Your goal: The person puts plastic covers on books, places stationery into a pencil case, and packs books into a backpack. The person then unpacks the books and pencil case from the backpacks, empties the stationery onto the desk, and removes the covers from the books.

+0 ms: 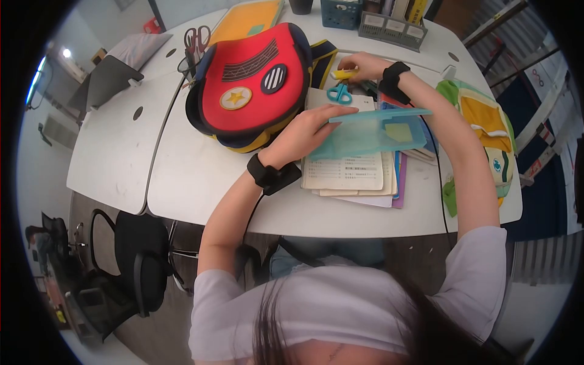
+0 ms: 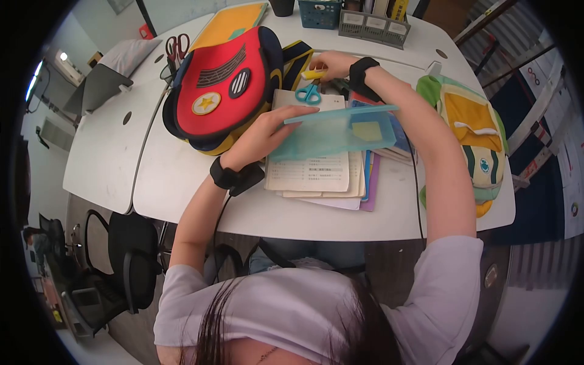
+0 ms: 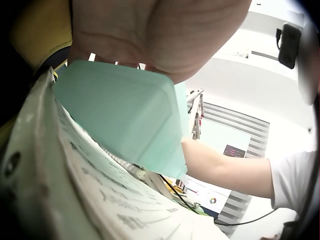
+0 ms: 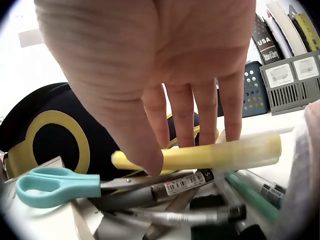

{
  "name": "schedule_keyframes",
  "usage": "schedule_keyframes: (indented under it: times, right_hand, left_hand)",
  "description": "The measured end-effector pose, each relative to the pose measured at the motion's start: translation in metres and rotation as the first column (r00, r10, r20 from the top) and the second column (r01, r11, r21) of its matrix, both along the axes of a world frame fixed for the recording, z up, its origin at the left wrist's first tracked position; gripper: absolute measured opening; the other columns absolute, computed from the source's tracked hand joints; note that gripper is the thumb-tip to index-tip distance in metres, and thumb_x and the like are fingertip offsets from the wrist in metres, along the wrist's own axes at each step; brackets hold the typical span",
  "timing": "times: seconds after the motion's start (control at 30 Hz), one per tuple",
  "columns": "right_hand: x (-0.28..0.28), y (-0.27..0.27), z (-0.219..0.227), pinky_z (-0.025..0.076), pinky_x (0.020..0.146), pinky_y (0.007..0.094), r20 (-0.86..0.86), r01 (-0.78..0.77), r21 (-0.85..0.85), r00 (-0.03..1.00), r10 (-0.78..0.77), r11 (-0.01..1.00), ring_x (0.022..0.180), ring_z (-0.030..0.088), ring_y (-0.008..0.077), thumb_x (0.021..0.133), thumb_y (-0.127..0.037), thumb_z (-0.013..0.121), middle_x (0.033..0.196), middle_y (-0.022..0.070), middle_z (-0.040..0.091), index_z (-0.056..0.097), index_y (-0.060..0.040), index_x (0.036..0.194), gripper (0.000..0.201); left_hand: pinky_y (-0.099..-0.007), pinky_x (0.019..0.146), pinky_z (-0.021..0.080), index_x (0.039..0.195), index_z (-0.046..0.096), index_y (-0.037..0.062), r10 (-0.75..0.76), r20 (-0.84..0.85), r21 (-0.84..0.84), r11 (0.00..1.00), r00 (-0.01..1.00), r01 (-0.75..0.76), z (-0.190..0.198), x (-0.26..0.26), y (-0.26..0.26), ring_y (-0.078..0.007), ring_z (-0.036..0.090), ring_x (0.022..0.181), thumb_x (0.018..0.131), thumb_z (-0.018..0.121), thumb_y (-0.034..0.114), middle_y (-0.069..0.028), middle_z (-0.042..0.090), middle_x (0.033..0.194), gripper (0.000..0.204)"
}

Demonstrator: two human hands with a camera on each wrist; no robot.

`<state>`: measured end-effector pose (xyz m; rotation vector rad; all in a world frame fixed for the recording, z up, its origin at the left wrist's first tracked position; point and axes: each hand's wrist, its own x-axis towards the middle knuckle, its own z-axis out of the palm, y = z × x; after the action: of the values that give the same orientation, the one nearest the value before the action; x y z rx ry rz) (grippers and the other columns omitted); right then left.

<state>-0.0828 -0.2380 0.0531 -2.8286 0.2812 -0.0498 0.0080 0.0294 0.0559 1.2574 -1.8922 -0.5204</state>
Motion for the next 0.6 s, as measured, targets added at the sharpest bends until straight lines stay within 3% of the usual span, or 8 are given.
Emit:
schedule_keyframes:
  times: [0.03,0.17,0.23,0.33,0.4,0.47,0.53,0.6]
  right_hand:
    - [-0.001,-0.002,-0.001,0.046,0.072,0.0347,0.023,0.037,0.075,0.999,-0.039,0.996,0.083,0.058,0.0260,0.066,-0.007,0.066,0.090,0.0123,0.061,0.056,-0.0021,0.102,0.038]
    - [-0.006,0.002,0.007,0.047,0.074,0.0336,0.108,0.086,0.030,0.990,-0.089,0.996,0.088,0.058,0.0221,0.071,-0.010,0.065,0.095,0.0111,0.061,0.056,-0.0017,0.107,0.038]
    - [-0.012,-0.005,0.010,0.046,0.077,0.0310,0.087,0.123,0.214,0.986,-0.144,0.969,0.091,0.058,0.0180,0.077,-0.016,0.062,0.098,0.0111,0.061,0.056,-0.0005,0.107,0.034]
    - [-0.033,-0.010,0.021,0.045,0.082,0.0290,0.151,0.055,0.300,0.983,-0.105,0.952,0.093,0.057,0.0160,0.084,-0.022,0.056,0.100,0.0094,0.060,0.056,-0.0008,0.107,0.032]
    - [-0.058,0.009,0.042,0.043,0.085,0.0277,0.101,0.127,0.342,0.980,-0.170,0.931,0.094,0.056,0.0160,0.086,-0.025,0.053,0.103,0.0090,0.059,0.057,-0.0022,0.108,0.032]
    - [-0.085,0.030,0.058,0.042,0.086,0.0277,0.014,0.116,0.582,0.988,-0.153,0.805,0.095,0.056,0.0162,0.086,-0.026,0.052,0.104,0.0087,0.059,0.056,-0.0024,0.109,0.033]
    - [-0.112,0.052,0.066,0.042,0.086,0.0277,0.076,-0.113,0.668,0.994,0.083,0.736,0.096,0.055,0.0163,0.084,-0.026,0.056,0.105,0.0087,0.058,0.056,-0.0016,0.110,0.035]
    - [-0.147,0.099,0.080,0.040,0.087,0.0275,0.006,-0.015,0.591,1.000,0.014,0.807,0.095,0.053,0.0146,0.080,-0.023,0.060,0.104,0.0063,0.058,0.057,-0.0032,0.108,0.034]
  left_hand:
    - [-0.0326,0.090,0.041,0.118,0.050,0.0060,0.001,0.002,0.001,1.000,1.000,-0.001,0.000,0.000,0.000,-0.0283,0.053,0.104,0.082,0.046,-0.002,-0.0113,0.056,0.114,0.038]
    - [-0.0325,0.089,0.041,0.118,0.050,0.0058,-0.012,-0.004,-0.039,0.999,1.000,0.012,-0.001,0.000,-0.001,-0.0285,0.054,0.103,0.083,0.046,-0.001,-0.0122,0.056,0.113,0.037]
    - [-0.0325,0.089,0.041,0.118,0.050,0.0057,-0.013,-0.002,-0.033,0.999,1.000,0.013,-0.001,0.000,0.000,-0.0286,0.054,0.103,0.083,0.046,0.000,-0.0125,0.056,0.113,0.036]
    - [-0.0323,0.090,0.041,0.119,0.049,0.0054,-0.006,0.006,0.008,1.000,1.000,0.005,-0.006,0.001,-0.002,-0.0288,0.053,0.104,0.083,0.046,0.001,-0.0129,0.056,0.113,0.036]
    - [-0.0352,0.079,0.045,0.117,0.049,0.0068,0.037,0.019,-0.062,0.997,0.999,-0.036,-0.015,0.001,-0.004,-0.0344,0.056,0.089,0.084,0.048,0.004,-0.0172,0.060,0.097,0.034]
    - [-0.0347,0.075,0.046,0.115,0.050,0.0054,0.072,-0.008,0.043,0.997,0.997,-0.071,-0.003,-0.003,0.000,-0.0347,0.057,0.084,0.085,0.047,0.005,-0.0179,0.060,0.092,0.030]
    - [-0.0342,0.071,0.046,0.113,0.051,0.0040,0.113,-0.030,0.144,0.984,0.993,-0.108,0.000,-0.001,0.002,-0.0349,0.058,0.078,0.086,0.046,0.006,-0.0187,0.061,0.086,0.027]
    - [-0.0337,0.067,0.045,0.109,0.051,0.0014,0.119,-0.068,0.038,0.992,0.991,-0.117,-0.004,0.002,-0.001,-0.0338,0.057,0.071,0.088,0.045,0.008,-0.0189,0.061,0.082,0.022]
